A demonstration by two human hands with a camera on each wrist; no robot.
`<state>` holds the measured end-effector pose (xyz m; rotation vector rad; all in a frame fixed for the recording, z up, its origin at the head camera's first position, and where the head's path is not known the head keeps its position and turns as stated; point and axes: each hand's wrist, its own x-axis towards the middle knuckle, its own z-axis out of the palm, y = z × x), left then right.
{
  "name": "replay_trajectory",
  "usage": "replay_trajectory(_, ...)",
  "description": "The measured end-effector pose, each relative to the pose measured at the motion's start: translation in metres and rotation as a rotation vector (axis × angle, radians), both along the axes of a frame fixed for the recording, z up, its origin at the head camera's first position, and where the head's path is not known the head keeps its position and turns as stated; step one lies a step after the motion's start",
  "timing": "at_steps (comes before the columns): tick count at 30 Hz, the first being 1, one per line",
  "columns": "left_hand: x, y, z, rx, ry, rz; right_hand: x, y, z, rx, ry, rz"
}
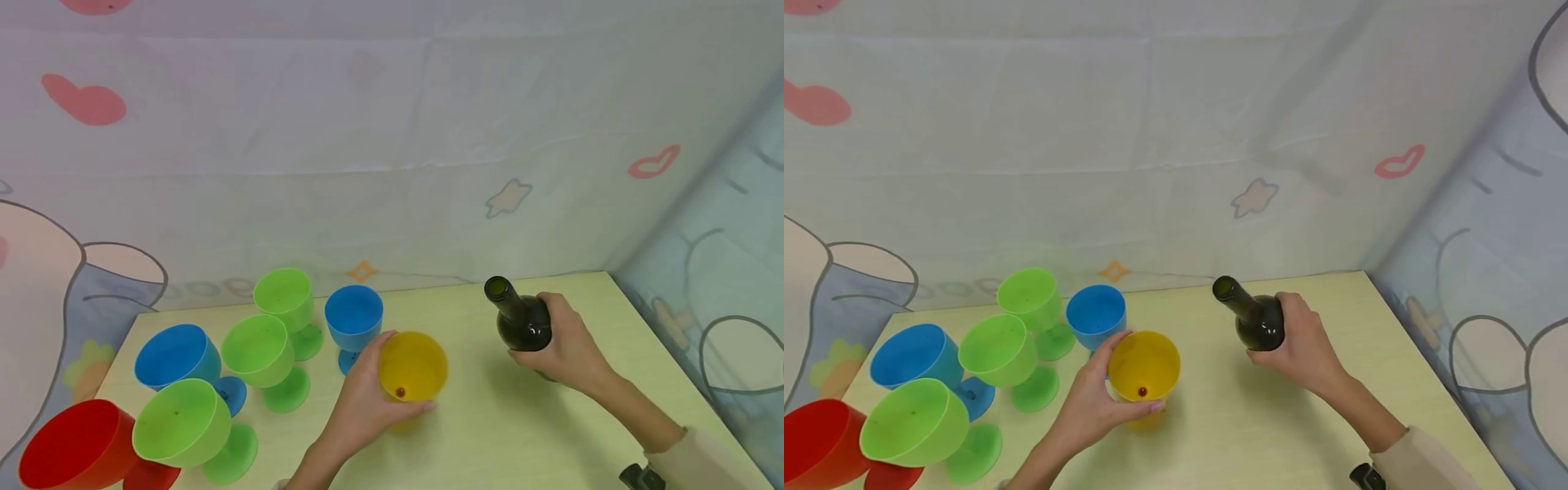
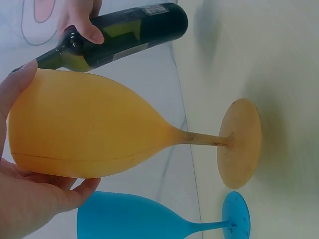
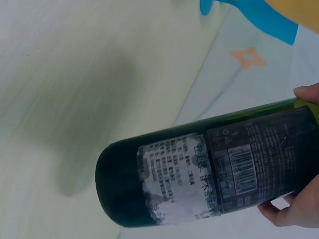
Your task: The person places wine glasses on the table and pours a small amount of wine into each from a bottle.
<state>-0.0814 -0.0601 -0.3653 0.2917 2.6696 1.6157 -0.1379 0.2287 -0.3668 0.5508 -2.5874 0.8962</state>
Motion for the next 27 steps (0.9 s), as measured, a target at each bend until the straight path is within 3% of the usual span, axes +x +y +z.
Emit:
replay_trajectory(12, 0.001, 0.000, -0.004, -0.011, 0.010, -0.007, 0.015, -0.011, 0.001, 0.422, 0.321, 0.001)
replay_trajectory(20, 0.003, -0.002, -0.003, -0.035, 0.033, -0.020, 0.019, -0.013, 0.003, 0.575, 0.457, 0.022)
replay_trajectory(27, 0.004, -0.003, -0.006, -0.044, 0.029, -0.036, 0.021, -0.012, 0.003, 0.636, 0.522, 0.040)
